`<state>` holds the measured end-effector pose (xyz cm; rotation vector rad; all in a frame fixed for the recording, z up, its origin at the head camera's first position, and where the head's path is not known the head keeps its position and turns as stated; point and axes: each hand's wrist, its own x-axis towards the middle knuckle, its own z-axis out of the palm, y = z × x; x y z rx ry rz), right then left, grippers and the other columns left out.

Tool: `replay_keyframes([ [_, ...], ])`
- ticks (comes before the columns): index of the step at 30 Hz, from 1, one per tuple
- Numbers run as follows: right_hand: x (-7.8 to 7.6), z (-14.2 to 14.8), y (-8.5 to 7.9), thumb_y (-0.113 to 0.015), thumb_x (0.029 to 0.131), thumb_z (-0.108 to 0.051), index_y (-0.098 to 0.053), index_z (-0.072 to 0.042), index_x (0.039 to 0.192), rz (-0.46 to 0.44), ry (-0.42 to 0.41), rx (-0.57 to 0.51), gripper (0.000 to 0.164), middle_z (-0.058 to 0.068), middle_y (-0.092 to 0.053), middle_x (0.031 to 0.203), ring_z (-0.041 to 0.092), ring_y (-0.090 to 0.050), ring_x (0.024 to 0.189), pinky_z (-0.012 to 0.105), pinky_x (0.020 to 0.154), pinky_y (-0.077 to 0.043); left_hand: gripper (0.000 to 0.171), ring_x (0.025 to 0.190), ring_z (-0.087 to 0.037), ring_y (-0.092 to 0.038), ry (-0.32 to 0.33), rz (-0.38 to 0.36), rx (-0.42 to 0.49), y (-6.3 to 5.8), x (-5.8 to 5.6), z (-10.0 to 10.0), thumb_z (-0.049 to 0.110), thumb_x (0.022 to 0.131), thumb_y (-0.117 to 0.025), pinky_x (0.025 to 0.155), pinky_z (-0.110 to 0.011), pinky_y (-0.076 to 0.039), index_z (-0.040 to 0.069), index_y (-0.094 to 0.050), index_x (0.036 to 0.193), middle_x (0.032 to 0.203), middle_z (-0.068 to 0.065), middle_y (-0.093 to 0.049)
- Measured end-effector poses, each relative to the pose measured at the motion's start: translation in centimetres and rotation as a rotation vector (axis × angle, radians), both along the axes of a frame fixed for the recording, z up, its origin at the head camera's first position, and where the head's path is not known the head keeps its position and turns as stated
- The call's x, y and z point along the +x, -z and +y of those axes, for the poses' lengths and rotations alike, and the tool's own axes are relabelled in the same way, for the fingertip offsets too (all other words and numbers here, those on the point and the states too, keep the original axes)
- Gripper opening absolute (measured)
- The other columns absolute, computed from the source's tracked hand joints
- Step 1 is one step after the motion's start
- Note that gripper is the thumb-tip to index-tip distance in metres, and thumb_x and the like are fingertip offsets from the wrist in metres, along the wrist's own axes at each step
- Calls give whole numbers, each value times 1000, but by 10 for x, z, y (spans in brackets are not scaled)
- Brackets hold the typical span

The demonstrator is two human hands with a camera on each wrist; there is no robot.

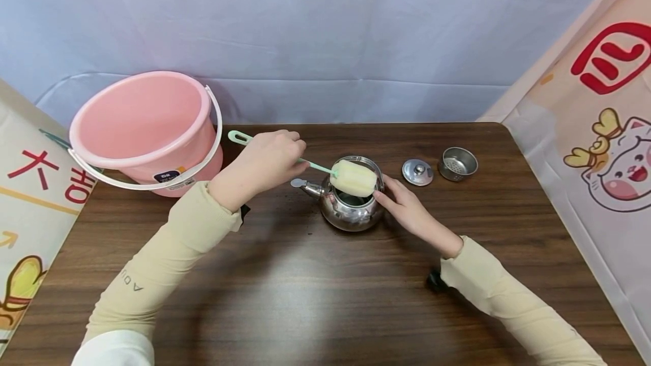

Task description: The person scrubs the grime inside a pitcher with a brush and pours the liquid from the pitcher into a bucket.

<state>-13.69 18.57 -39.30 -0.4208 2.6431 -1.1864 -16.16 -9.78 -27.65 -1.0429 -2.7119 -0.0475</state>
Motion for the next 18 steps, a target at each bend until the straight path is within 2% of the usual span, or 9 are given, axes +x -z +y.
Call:
replay_keyframes([
  [18, 0, 0, -1, -42, 96, -34, -27, -2, 141, 4, 2, -4, 57, 22, -34, 139, 35, -31, 129, 51, 101, -27, 18, 63, -23, -53, 24, -2, -35, -9, 4, 8, 16, 77, -67, 54, -34, -44, 9, -58, 63, 65, -3, -50],
])
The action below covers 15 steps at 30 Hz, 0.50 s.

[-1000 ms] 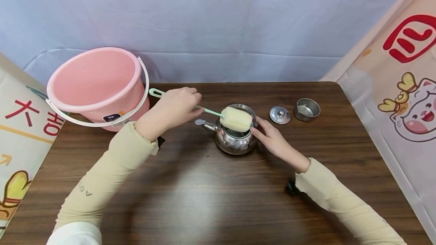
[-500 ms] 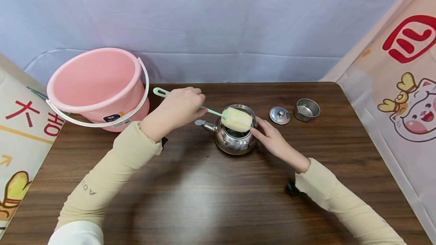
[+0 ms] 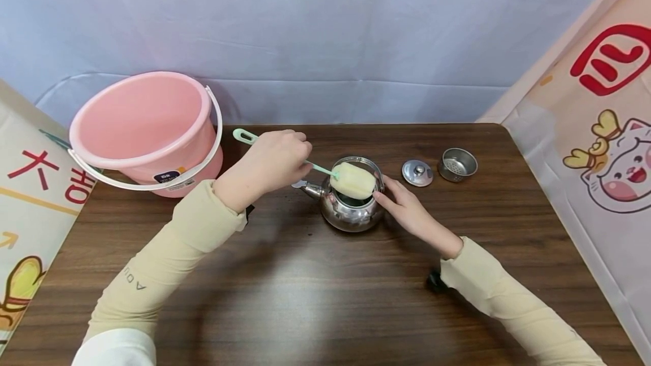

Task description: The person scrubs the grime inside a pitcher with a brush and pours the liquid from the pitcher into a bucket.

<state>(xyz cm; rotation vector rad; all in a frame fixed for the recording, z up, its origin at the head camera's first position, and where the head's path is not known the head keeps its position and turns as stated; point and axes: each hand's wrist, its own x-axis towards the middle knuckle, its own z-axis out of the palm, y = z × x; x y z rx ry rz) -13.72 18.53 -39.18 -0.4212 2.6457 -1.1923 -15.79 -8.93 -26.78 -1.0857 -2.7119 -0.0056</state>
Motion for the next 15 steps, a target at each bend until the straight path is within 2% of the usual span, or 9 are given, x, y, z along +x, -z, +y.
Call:
replay_keyframes([
  [15, 0, 0, 0, -43, 96, -33, -28, -3, 142, 4, 2, -5, 56, 21, -33, 140, 34, -31, 129, 50, 101, -27, 16, 61, -25, -52, 19, 59, -43, -3, 4, 12, 10, 72, -62, 51, -36, -43, 9, -56, 57, 62, -5, -51],
])
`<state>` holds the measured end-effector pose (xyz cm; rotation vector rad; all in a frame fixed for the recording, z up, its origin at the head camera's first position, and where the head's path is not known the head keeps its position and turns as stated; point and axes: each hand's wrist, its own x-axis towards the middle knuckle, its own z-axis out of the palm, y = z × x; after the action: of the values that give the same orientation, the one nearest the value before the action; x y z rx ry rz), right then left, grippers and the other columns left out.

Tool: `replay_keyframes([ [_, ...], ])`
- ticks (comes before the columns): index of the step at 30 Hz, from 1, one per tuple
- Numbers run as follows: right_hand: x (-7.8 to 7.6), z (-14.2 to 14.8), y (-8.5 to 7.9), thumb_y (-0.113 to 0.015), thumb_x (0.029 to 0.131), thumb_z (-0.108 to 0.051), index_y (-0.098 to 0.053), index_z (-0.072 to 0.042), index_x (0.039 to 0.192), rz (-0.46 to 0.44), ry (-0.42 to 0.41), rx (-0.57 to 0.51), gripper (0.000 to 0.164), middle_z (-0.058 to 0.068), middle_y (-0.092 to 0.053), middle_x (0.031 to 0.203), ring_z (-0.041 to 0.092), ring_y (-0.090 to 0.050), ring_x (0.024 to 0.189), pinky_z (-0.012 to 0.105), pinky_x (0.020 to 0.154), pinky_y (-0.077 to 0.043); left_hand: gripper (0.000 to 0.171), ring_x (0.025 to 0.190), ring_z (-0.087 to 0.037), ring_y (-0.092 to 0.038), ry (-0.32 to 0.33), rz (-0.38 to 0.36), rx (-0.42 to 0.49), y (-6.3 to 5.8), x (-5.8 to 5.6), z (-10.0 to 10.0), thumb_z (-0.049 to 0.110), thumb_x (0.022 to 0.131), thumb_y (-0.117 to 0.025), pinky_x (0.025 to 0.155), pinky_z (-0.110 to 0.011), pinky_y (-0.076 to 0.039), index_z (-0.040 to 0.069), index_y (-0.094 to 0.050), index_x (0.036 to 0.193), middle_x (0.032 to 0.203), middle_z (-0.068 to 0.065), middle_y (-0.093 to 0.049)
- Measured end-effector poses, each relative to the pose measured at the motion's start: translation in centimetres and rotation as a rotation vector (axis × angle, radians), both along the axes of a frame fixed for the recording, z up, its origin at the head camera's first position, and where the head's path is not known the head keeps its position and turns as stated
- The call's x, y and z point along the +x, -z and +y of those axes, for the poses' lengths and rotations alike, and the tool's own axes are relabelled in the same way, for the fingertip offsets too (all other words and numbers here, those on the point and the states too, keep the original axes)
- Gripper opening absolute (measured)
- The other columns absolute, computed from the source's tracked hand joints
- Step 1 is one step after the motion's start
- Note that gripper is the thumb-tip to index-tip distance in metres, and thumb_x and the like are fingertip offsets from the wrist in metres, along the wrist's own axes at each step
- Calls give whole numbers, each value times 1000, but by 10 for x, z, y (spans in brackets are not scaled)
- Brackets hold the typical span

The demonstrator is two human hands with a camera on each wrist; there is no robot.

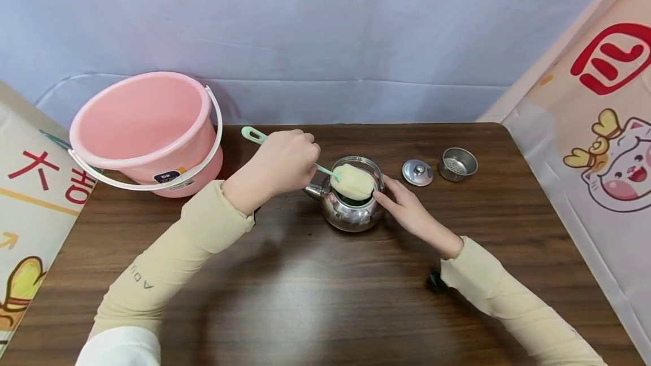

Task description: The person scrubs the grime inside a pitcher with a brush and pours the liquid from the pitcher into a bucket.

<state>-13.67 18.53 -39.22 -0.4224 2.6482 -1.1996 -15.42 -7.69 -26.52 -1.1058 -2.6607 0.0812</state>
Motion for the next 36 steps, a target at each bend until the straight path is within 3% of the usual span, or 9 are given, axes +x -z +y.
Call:
replay_keyframes([
  [14, -1, 1, 2, -43, 96, -30, -31, -3, 140, 49, -5, 31, 53, 21, -34, 140, 34, -29, 130, 50, 102, -25, 14, 56, -23, -50, 17, 32, -33, 2, -1, 8, 5, 68, -58, 47, -35, -41, 11, -52, 55, 61, -3, -50],
  [25, -1, 0, 0, -42, 96, -33, -29, -4, 141, 27, -6, 29, 55, 20, -32, 141, 34, -28, 131, 50, 103, -25, 24, 52, -22, -47, 38, 67, -19, 15, -1, 13, 3, 66, -54, 44, -32, -38, 15, -42, 50, 58, -2, -46],
  [36, 0, 0, 0, -43, 96, -33, -30, -4, 141, 28, -3, 25, 55, 20, -33, 141, 33, -29, 131, 49, 103, -25, 23, 53, -22, -50, 57, 66, -10, 25, -1, 16, 2, 67, -50, 44, -34, -40, 15, -41, 50, 58, -3, -49],
])
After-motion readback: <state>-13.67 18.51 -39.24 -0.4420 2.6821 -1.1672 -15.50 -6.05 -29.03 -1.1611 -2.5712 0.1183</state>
